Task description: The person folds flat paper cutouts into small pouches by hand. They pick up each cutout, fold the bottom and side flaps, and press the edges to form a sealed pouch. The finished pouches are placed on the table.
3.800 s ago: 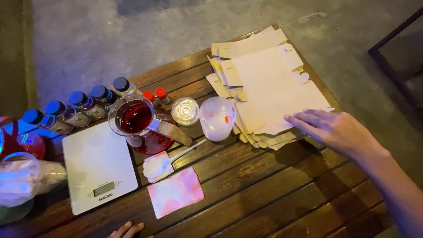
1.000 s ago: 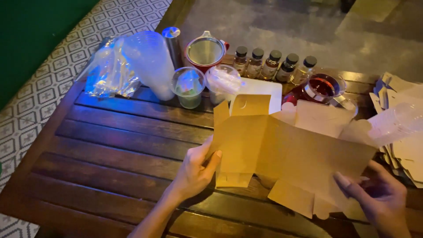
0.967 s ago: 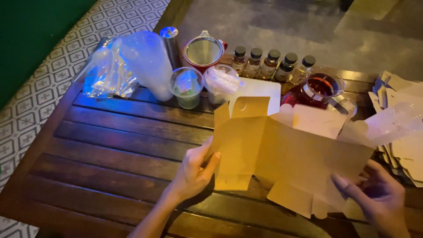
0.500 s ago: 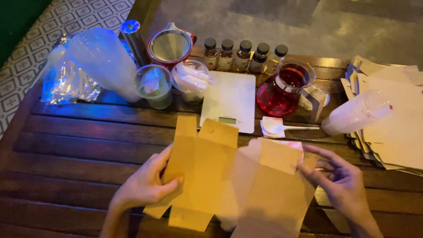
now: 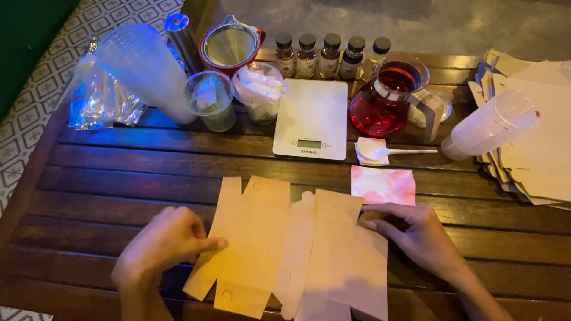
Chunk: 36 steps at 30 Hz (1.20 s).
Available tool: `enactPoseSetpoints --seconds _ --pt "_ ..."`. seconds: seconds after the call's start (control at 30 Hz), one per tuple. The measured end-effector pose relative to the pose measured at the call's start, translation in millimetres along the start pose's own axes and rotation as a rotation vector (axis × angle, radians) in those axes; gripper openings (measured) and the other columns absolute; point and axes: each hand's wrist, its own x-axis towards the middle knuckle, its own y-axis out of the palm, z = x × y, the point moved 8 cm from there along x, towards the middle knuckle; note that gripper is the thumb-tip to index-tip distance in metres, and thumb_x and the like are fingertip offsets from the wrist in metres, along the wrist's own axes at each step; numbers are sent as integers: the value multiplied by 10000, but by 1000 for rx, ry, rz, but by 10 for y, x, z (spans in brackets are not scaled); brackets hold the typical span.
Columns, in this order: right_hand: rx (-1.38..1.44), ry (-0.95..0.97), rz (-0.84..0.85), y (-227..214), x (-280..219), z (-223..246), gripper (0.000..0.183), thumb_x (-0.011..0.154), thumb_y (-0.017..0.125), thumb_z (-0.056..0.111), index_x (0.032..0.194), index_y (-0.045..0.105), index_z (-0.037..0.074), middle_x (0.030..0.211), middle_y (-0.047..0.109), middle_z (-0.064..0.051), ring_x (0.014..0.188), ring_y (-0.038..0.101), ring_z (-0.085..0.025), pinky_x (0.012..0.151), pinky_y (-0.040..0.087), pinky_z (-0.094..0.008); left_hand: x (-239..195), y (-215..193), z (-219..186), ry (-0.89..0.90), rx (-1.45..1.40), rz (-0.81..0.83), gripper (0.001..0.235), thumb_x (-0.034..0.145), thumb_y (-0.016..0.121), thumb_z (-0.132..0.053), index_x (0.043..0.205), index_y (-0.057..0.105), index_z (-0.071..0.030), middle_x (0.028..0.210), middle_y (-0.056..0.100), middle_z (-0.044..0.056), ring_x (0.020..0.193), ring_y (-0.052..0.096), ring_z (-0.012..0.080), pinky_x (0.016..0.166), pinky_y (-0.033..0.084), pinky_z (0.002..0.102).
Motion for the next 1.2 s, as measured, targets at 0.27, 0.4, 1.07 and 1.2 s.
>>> enactPoseSetpoints --seconds 0.27,0.4,1.07,1.2 --pt "-125 -376 -10 88 -43 131 250 848 760 95 1090 783 156 1071 823 28 948 798 -134 878 611 -275 -117 519 -1069 330 504 -126 354 1035 487 -444 943 785 -276 994 705 10 891 719 307 682 603 522" --pt "-132 -505 8 139 -74 165 200 891 723 104 1088 759 108 1086 805 -19 964 785 -174 925 603 -289 -293 869 -1771 1134 555 -566 659 912 559 -638 1253 585 -75 1321 570 165 1235 527 342 998 419 512" --pt "-347 -560 95 28 -161 500 277 912 688 246 1129 763 92 1150 776 -6 1060 680 -236 982 544 -383 -65 968 -1708 1162 451 -447 778 988 294 -693 1606 339 -222 1703 233 165 1569 255 376 1240 152 624" --pt "-366 -502 96 16 -163 364 312 929 658 81 1239 695 93 1186 726 -62 1060 664 -258 929 557 -378 -51 953 -1690 1145 412 -429 762 986 331 -689 1602 349 -240 1704 233 153 1574 249 359 1243 145 622"
